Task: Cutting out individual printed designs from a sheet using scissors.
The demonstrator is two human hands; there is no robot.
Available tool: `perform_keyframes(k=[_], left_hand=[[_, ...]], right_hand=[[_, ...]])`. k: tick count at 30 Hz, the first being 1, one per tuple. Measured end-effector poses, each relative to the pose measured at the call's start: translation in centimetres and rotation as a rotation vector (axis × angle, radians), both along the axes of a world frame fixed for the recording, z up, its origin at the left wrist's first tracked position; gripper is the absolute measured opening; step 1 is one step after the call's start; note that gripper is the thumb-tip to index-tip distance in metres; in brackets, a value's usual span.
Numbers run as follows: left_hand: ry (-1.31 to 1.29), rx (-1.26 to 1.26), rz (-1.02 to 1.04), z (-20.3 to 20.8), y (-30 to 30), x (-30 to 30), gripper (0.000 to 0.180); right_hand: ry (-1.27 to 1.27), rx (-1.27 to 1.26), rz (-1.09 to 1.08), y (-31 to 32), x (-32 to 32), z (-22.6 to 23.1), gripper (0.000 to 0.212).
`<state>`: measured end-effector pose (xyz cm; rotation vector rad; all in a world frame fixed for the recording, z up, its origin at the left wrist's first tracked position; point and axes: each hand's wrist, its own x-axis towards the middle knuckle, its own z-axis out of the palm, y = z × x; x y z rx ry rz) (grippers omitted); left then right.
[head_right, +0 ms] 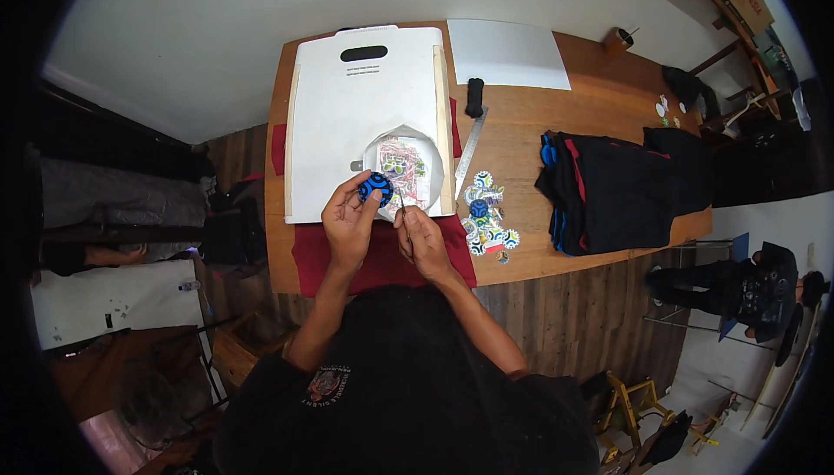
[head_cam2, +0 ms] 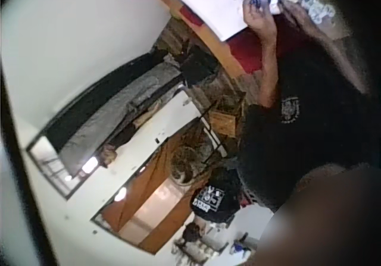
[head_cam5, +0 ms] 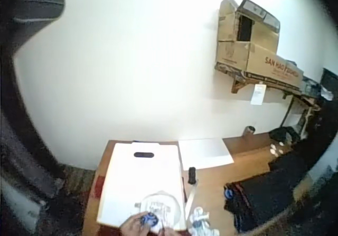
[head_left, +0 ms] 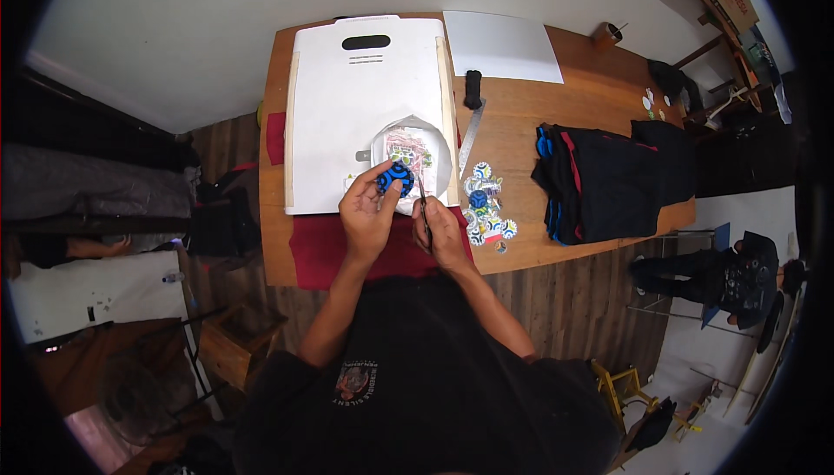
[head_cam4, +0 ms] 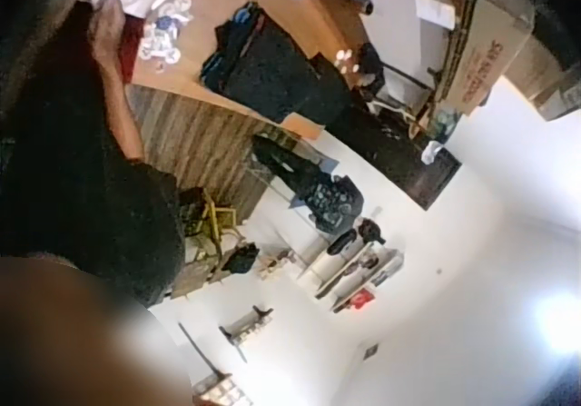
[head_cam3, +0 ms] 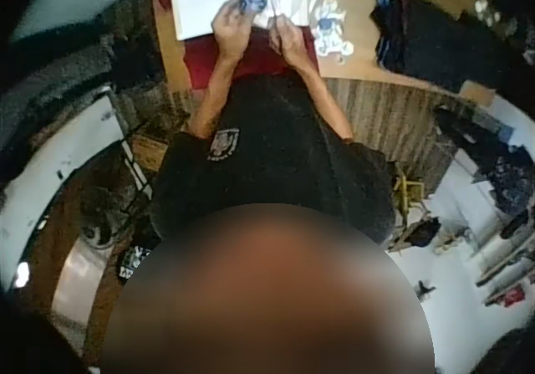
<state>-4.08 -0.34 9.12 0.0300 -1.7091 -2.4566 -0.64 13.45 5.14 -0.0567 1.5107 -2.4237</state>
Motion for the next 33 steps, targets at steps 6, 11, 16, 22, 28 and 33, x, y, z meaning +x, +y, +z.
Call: perform_keyframes(k=[6, 11, 16, 22, 28, 33], left_hand=[[0.028, -0.075, 0.008, -0.61, -0.64, -0.12, 0.028], [0.07, -0.077, -0.007, -0.41, -0.38, -0.06, 0.03], [0.041, -0.116, 0.009, 0.03, -0.29, -0.07, 0.033], [0.036, -0.105, 0.003, 0.07, -0.37, -0.11, 0.035], [0.035, -0.103, -0.006, -0.04, -0.35, -0.07, 0.035], [0.054, -0.122, -0.017, -0.05, -0.25, 0.0, 0.035]], right_hand=[[-0.016, 0.006, -0.011, -0.01, 0.04, 0.31, 0.039], [0.014, 0.034, 0.008, 0.05, 0.12, -0.17, 0.04], [-0.01, 0.015, 0.013, -0.01, 0.09, 0.04, 0.041], [0.016, 0.04, 0.036, -0.12, -0.15, 0.15, 0.04], [0.019, 0.038, 0.039, -0.09, -0.15, 0.07, 0.04], [0.014, 0.03, 0.041, 0.0, -0.13, 0.06, 0.04]])
